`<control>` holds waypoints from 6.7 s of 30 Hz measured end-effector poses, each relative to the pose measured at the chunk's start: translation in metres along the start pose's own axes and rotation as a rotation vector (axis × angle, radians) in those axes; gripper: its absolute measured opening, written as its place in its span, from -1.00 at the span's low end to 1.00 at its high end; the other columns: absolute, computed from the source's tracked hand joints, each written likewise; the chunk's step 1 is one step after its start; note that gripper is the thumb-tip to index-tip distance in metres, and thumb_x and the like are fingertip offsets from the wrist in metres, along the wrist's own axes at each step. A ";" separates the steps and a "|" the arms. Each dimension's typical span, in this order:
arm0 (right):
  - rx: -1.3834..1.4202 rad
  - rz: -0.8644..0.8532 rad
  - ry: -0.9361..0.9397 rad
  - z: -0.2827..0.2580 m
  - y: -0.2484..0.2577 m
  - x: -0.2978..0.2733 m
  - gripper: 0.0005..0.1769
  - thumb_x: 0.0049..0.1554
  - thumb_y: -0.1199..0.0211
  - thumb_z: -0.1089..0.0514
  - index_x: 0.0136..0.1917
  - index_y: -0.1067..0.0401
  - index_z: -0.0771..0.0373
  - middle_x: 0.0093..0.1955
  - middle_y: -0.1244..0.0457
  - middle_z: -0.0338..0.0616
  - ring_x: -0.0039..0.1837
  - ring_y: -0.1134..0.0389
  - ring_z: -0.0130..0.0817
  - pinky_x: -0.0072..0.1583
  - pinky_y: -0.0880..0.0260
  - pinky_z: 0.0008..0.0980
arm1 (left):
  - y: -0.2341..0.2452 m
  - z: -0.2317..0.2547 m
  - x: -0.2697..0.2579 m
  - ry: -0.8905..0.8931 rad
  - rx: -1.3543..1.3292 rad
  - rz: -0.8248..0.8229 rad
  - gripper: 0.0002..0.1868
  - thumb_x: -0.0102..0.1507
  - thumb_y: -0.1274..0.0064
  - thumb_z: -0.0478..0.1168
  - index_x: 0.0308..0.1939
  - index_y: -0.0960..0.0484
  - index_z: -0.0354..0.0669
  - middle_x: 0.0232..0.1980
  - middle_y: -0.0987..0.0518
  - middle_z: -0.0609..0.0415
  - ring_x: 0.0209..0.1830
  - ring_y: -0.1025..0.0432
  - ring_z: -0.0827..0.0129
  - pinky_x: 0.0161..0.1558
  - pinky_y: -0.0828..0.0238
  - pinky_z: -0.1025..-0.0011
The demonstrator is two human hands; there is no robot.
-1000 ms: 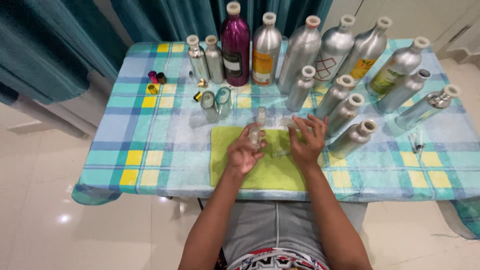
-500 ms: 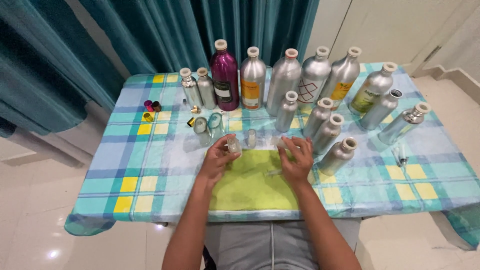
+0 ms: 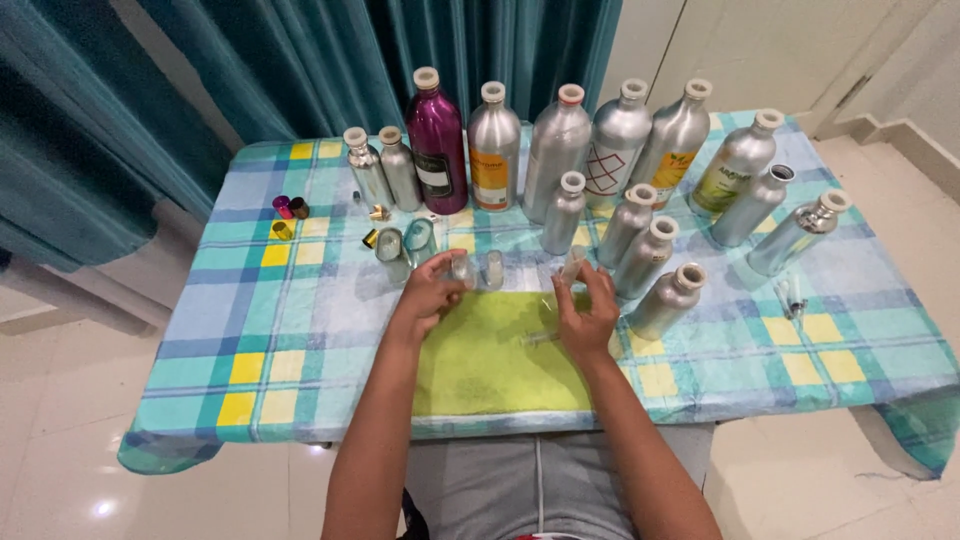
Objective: The person transfers liquid between several aluminum bottles and smaller glass vials using a syringe.
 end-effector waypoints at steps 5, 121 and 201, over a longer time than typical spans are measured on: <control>0.028 0.000 -0.021 0.001 0.000 0.001 -0.58 0.09 -0.54 0.30 0.19 -0.53 0.43 -0.06 -0.42 0.08 0.04 -0.47 0.04 0.27 -0.34 0.03 | 0.005 -0.010 0.019 0.046 0.040 0.062 -0.24 0.04 -0.02 -0.66 0.27 -0.63 0.00 0.20 -0.59 0.08 -0.73 -0.31 0.50 -0.71 -0.18 0.71; 0.137 -0.908 0.106 -0.187 -0.068 0.105 -0.47 0.04 -0.51 0.16 0.28 -0.50 0.21 -0.15 -0.33 -0.08 -0.08 -0.40 -0.18 -0.10 -0.50 -0.28 | -0.055 -0.098 -0.045 0.278 -0.725 -0.057 -0.57 0.27 -0.08 0.30 -0.18 -0.63 0.06 -0.19 -0.73 -0.04 -0.43 -0.59 0.00 -0.69 -0.17 0.51; 0.499 -0.782 -0.299 -0.110 -0.042 0.018 0.17 -0.26 -0.61 0.30 0.57 -0.19 0.24 0.39 -0.32 0.10 0.44 -0.30 0.03 0.46 -0.22 0.09 | -0.042 -0.115 -0.040 0.297 -0.705 0.045 -0.66 0.19 -0.22 0.20 -0.32 -0.67 0.05 -0.24 -0.75 -0.03 -0.40 -0.62 0.00 -0.69 -0.17 0.46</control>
Point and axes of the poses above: each hand's wrist, its own x-axis towards the middle knuckle, its own y-axis out of the back of the hand, z = x × y, the point moved 9 cm from there along x, towards the middle knuckle
